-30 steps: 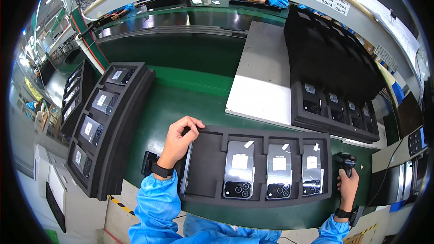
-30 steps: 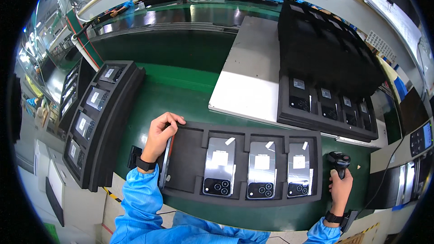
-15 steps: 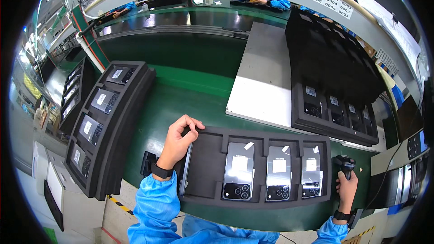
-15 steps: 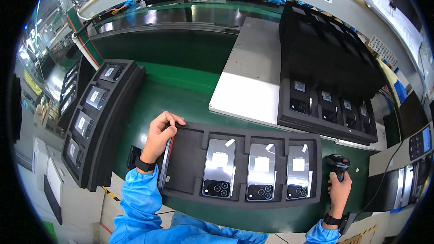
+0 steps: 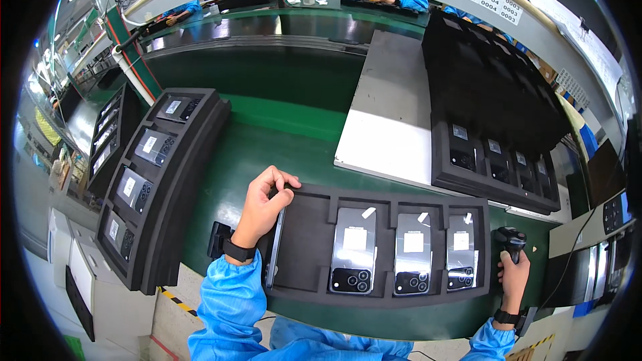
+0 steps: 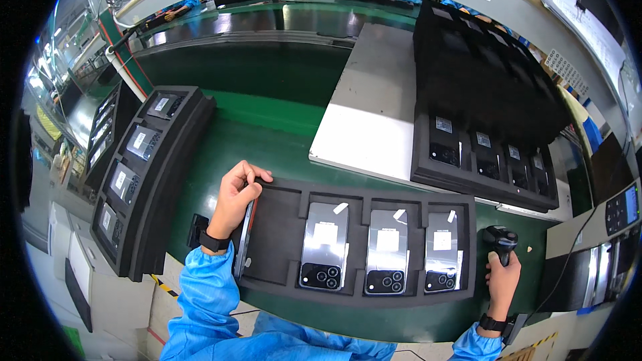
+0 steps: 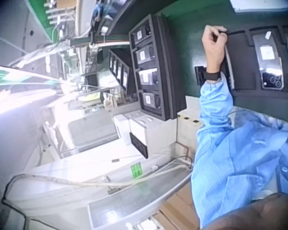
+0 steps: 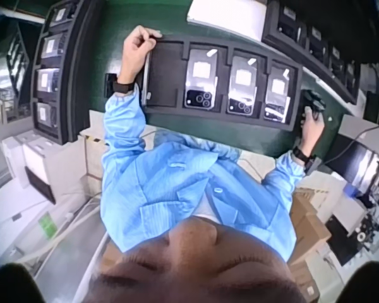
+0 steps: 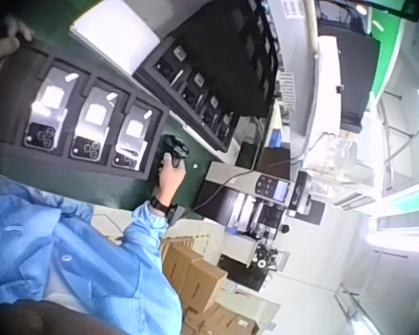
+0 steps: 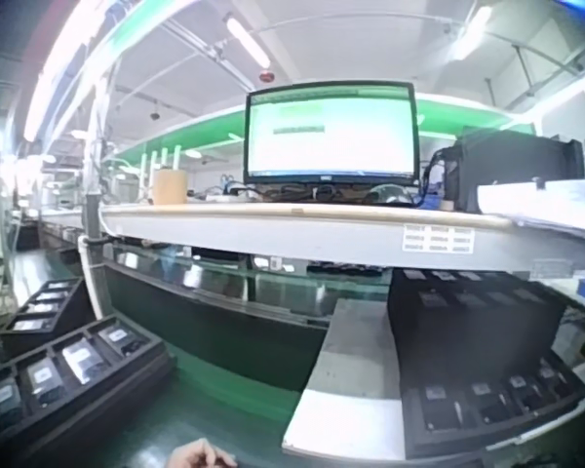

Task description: Scanning barcode labels on mobile phones and organizing them into trays on an assembly line.

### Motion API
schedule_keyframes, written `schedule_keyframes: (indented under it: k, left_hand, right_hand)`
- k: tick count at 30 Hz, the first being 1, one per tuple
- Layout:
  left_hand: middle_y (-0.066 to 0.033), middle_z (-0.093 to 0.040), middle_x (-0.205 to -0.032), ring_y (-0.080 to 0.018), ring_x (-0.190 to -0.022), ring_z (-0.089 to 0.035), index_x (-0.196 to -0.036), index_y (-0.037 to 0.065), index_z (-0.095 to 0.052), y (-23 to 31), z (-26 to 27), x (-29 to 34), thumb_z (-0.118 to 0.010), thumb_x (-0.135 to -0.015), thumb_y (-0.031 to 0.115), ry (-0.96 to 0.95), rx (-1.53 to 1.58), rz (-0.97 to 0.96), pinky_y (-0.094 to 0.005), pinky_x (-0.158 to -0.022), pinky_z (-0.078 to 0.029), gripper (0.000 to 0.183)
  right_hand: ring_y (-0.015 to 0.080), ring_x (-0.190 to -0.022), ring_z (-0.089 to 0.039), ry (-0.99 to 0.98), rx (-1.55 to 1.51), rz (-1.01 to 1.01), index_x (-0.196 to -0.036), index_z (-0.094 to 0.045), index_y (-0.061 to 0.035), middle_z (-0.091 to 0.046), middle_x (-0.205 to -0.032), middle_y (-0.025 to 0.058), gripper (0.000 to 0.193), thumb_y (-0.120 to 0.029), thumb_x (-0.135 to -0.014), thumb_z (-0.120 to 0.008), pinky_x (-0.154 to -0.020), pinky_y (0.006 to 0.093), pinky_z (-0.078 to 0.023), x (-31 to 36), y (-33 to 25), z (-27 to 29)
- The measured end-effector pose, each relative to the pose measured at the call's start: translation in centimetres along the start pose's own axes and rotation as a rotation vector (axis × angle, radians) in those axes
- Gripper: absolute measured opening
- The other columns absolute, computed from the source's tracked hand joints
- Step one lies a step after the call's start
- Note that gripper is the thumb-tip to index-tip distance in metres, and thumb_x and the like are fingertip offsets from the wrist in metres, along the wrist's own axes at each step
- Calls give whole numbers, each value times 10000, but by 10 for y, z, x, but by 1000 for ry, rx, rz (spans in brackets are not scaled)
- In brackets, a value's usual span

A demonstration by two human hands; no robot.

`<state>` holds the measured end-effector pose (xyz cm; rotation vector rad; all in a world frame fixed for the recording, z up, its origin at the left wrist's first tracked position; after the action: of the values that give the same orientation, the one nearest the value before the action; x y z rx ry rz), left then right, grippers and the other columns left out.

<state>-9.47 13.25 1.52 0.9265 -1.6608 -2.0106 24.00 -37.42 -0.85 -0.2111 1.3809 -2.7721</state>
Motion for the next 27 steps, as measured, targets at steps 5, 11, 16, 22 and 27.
schedule_keyframes:
  k: [5, 11, 16, 22, 27]
  left_hand:
    - [-130, -679, -1026, -226, -1104, -608, -829, 87, -461, -1, 0, -1, -591, -858, 8, 9, 25, 3, -373, -1031, -427, 155]
    - [-128, -682, -1018, -222, -1081, -614, -822, 81, -471, 2, 1, -1, -585, -853, 4, 12, -12, -19, -370, -1015, -438, 141]
    - [-127, -685, -1014, -221, -1078, -620, -831, 76, -487, 1, 0, -1, -592, -860, 10, 12, 12, 9, -366, -1013, -443, 127]
    - [-124, -686, -1009, -217, -1078, -622, -816, 79, -483, -1, 2, 0, -592, -869, 15, 36, 56, 11, -360, -1009, -445, 138]
    - [-112, -680, -993, -209, -1081, -616, -835, 84, -472, -2, 3, -1, -600, -867, 11, 37, 28, 0, -353, -998, -448, 150]
  right_hand:
    - [85, -469, -514, -9, 4, 7, -978, -647, -34, -602, -684, 21, 172, -187, -904, -674, -415, 243, -406, 0, -1, 0]
    - [85, -468, -507, 1, 0, -10, -997, -643, -33, -590, -682, 10, 196, -201, -904, -682, -411, 243, -399, 3, -8, -1]
    - [91, -600, -546, 54, 16, 30, -1166, -611, -32, -603, -793, 20, 311, -188, -913, -699, -521, 256, -440, 4, 2, 2]
    - [144, -1033, -544, 498, -265, 413, -1463, -471, -81, -588, -1226, 85, 529, -265, -999, -644, -848, 280, -445, -24, 15, 103]
    - [192, -1095, -575, 741, -790, 250, -1476, -465, -63, -589, -1353, 96, 575, -430, -1039, -538, -939, 334, -417, -78, 49, 248]
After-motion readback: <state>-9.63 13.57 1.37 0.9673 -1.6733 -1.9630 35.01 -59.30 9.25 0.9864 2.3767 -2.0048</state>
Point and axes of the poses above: each hand's wrist, its own x-axis away from the middle knuckle, its own z-axis out of the back of the hand, y = z × x, the point moved 9 cm from there along -x, towards the middle knuckle
